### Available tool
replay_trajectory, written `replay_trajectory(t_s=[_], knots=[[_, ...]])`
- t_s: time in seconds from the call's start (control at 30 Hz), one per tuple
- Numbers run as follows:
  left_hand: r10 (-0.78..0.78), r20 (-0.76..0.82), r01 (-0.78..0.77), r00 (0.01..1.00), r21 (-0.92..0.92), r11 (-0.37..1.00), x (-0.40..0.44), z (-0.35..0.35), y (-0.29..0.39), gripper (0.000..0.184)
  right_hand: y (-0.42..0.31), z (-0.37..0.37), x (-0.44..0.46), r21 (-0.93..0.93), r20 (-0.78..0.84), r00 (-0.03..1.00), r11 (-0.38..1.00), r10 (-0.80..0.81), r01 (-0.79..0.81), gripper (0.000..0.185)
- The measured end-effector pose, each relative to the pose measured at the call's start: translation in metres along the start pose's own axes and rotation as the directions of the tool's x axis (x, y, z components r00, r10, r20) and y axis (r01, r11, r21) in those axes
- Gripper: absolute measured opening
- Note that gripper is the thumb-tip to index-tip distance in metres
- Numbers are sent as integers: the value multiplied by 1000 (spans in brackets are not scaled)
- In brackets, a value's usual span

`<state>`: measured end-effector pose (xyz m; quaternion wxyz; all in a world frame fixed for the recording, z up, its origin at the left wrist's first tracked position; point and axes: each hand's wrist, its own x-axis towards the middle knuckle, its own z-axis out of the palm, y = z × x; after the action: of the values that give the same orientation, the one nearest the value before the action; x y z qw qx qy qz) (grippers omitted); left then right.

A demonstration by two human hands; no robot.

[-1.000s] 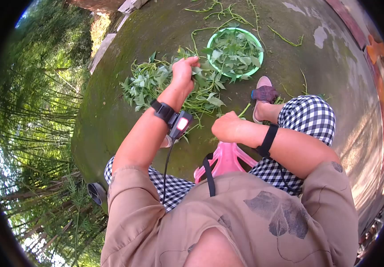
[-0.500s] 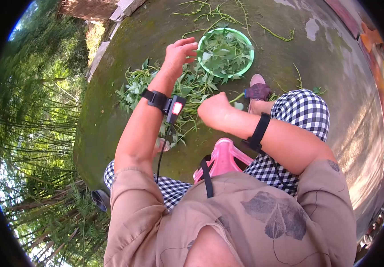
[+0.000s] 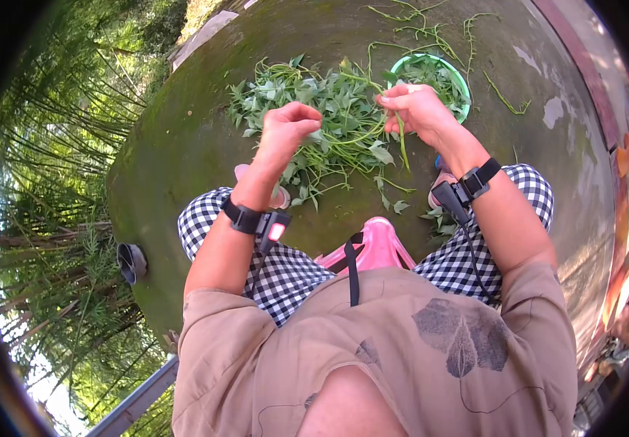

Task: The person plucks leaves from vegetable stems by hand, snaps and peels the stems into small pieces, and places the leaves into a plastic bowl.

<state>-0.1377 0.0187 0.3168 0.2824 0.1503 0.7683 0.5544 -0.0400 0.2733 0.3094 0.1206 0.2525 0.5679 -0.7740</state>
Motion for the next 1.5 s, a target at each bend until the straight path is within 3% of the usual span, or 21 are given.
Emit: replay_trajectory(t_s=[0.1, 0.17, 0.23, 0.37, 0.5, 0.57, 0.83, 0.93, 0.97, 1.07, 1.17, 1.27, 1.37, 1.5], knots=[[64, 138, -70, 988, 39, 997, 2, 18, -8, 16, 2, 23, 9, 2, 7, 1000, 1000, 0, 0, 25], [-120, 258, 151, 959, -101, 983, -3, 27, 2, 23, 10, 35, 18, 2, 74, 997, 1000, 0, 0, 27], [-165, 301, 240, 939, -233, 942, 1, 29, -9, 22, 13, 45, 22, -16, 137, 991, 1000, 3, 0, 27], [-248, 191, 303, 950, -362, 881, 16, 22, -25, 16, 9, 59, 28, -276, 64, 998, 961, 7, 11, 21], [-264, 152, 302, 952, -348, 888, 25, 16, -25, 15, 10, 56, 37, -349, 121, 986, 935, 115, -66, 15], [-253, 146, 288, 956, -338, 896, 24, 20, -25, 14, 12, 55, 39, -378, 120, 990, 926, 76, -25, 17], [79, 107, -85, 991, 54, 995, 25, 25, -41, 18, 26, 60, 43, -739, 203, 961, 614, -189, 277, 25], [162, 83, -173, 983, 153, 973, 24, 26, -40, 19, 29, 60, 43, -724, 204, 958, 628, -202, 287, 22], [184, 77, -194, 980, 164, 967, 23, 27, -40, 19, 29, 60, 42, -680, 182, 970, 691, -163, 243, 21], [451, 42, -449, 891, 220, 866, 29, 26, -47, 20, 23, 61, 39, -579, 148, 986, 801, -82, 153, 19], [175, 59, -183, 983, 209, 961, 21, 24, -35, 20, 25, 64, 37, -577, 155, 982, 797, -107, 178, 17], [193, -39, -184, 980, 155, 970, 21, 28, -42, 15, 32, 69, 35, -595, 163, 967, 762, -194, 254, 18], [-129, -32, 115, 991, -277, 954, 19, 31, -40, 12, 34, 73, 36, -619, 154, 948, 721, -278, 312, 19], [-347, 28, 311, 938, -513, 800, 17, 27, -34, 11, 38, 76, 35, -639, 145, 943, 699, -299, 320, 21]])
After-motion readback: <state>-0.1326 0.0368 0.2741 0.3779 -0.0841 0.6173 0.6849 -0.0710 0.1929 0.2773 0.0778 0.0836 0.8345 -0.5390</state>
